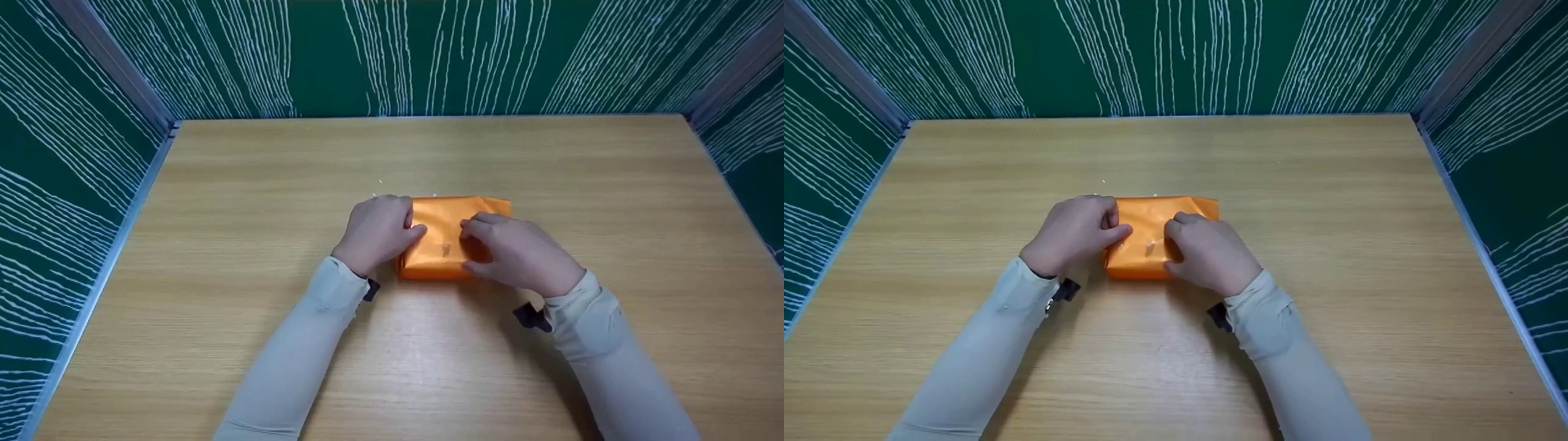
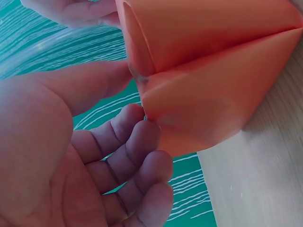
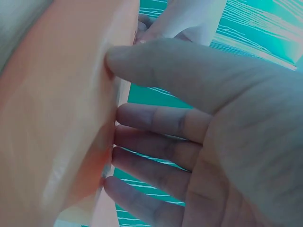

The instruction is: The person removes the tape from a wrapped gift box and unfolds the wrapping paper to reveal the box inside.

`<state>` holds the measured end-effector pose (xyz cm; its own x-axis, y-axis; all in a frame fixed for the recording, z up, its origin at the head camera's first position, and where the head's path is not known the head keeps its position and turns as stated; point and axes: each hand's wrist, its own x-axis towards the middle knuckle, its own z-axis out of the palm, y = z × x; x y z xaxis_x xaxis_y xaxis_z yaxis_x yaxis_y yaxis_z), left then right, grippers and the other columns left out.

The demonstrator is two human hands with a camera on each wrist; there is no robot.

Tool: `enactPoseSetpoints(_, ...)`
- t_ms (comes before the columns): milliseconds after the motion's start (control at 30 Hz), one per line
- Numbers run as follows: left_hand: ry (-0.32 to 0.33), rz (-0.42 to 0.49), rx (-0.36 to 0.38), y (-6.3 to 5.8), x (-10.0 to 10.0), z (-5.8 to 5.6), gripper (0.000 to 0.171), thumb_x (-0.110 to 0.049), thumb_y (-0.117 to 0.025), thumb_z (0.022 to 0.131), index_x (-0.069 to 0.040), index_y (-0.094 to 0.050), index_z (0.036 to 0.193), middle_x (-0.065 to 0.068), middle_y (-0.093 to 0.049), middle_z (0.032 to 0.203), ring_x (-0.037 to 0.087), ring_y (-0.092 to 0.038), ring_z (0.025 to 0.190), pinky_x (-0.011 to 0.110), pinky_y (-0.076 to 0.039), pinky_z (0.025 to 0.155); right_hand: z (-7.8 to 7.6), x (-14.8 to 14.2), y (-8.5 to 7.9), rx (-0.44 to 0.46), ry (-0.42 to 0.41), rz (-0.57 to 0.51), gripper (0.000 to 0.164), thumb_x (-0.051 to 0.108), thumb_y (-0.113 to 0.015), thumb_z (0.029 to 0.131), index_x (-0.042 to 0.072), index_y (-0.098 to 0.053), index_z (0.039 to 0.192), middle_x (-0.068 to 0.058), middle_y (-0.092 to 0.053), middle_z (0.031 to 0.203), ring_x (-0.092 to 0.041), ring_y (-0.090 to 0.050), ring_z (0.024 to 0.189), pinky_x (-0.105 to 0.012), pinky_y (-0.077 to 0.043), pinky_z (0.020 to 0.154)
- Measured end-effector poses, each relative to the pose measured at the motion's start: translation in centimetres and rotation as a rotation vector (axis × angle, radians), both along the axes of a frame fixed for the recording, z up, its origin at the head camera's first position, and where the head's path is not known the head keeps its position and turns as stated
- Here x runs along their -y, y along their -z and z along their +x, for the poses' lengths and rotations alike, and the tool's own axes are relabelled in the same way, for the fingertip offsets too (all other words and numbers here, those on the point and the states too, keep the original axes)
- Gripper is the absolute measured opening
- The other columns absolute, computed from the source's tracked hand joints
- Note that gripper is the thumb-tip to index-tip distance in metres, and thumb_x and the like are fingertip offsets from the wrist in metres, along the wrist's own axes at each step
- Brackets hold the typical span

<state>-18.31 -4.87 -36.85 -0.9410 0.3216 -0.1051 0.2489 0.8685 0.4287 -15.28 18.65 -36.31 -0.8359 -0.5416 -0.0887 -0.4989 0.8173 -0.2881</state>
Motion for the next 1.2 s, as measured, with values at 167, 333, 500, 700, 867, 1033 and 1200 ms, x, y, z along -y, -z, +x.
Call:
enactPoseSetpoints(167, 0.018, -0.027, -0.072, -0.2, -0.3, 0.0, 0.026, -0.037, -0.069, 0.097, -0.012, -0.061, 0.093, 0.002, -0.061, 0.084, 0.022, -0.058, 0.078, 0.033, -0.043, 0.069, 0.0, -0.1, -0.1, -0.053, -0.024, -0.003, 0.057, 0.03, -0.084, 0.087, 0.002, -0.066, 0.134, -0.016, -0.069, 0.124, -0.034, -0.066, 0.108, -0.051, -0.055, 0.095)
enactPoseSetpoints(333, 0.006, -0.072, -0.14, -0.4, -0.6, 0.2, 0.021, -0.031, -0.069, 0.098, -0.012, -0.063, 0.091, 0.001, -0.06, 0.081, 0.022, -0.059, 0.077, 0.034, -0.044, 0.067, -0.1, 0.0, -0.2, -0.064, -0.026, 0.0, 0.057, 0.03, -0.084, 0.087, 0.002, -0.067, 0.133, -0.016, -0.07, 0.123, -0.034, -0.066, 0.107, -0.051, -0.055, 0.095)
enactPoseSetpoints(500, 0.004, -0.116, -0.177, -0.3, -1.0, 0.4, 0.017, -0.027, -0.068, 0.098, -0.011, -0.066, 0.093, 0.002, -0.063, 0.083, 0.023, -0.063, 0.077, 0.037, -0.051, 0.067, -0.1, 0.2, -0.3, -0.04, -0.008, 0.011, 0.059, 0.03, -0.084, 0.087, 0.003, -0.065, 0.136, -0.016, -0.069, 0.126, -0.035, -0.066, 0.109, -0.052, -0.054, 0.097)
enactPoseSetpoints(700, -0.006, -0.135, -0.2, -0.4, -1.3, 0.5, 0.016, -0.025, -0.066, 0.098, -0.009, -0.067, 0.093, 0.003, -0.065, 0.082, 0.024, -0.065, 0.077, 0.039, -0.053, 0.067, -0.1, 0.2, -0.2, -0.042, -0.001, 0.015, 0.059, 0.031, -0.084, 0.087, 0.003, -0.065, 0.136, -0.016, -0.069, 0.126, -0.034, -0.066, 0.108, -0.052, -0.054, 0.097)
enactPoseSetpoints(867, -0.009, -0.149, -0.169, -0.4, -1.3, 0.5, 0.017, -0.024, -0.062, 0.098, -0.01, -0.064, 0.088, 0.001, -0.06, 0.077, 0.022, -0.063, 0.073, 0.036, -0.05, 0.065, 0.0, 0.1, -0.2, -0.042, -0.003, 0.008, 0.06, 0.031, -0.084, 0.088, 0.003, -0.065, 0.137, -0.017, -0.069, 0.127, -0.036, -0.066, 0.111, -0.053, -0.054, 0.098)
enactPoseSetpoints(1033, -0.004, -0.143, -0.159, -0.4, -1.4, 0.6, 0.014, -0.02, -0.061, 0.097, -0.01, -0.064, 0.088, 0.001, -0.06, 0.077, 0.021, -0.062, 0.072, 0.035, -0.048, 0.063, 0.0, 0.2, -0.1, -0.029, 0.008, 0.005, 0.061, 0.031, -0.085, 0.087, 0.004, -0.064, 0.139, -0.017, -0.068, 0.13, -0.036, -0.066, 0.113, -0.053, -0.053, 0.1)
enactPoseSetpoints(1200, -0.004, -0.131, -0.136, -0.3, -1.4, 0.5, 0.022, -0.027, -0.061, 0.098, -0.011, -0.061, 0.082, -0.002, -0.049, 0.068, 0.02, -0.056, 0.066, 0.032, -0.04, 0.056, 0.0, 0.3, 0.1, -0.043, -0.006, 0.012, 0.061, 0.031, -0.085, 0.087, 0.002, -0.065, 0.137, -0.018, -0.069, 0.127, -0.035, -0.067, 0.109, -0.051, -0.054, 0.097)
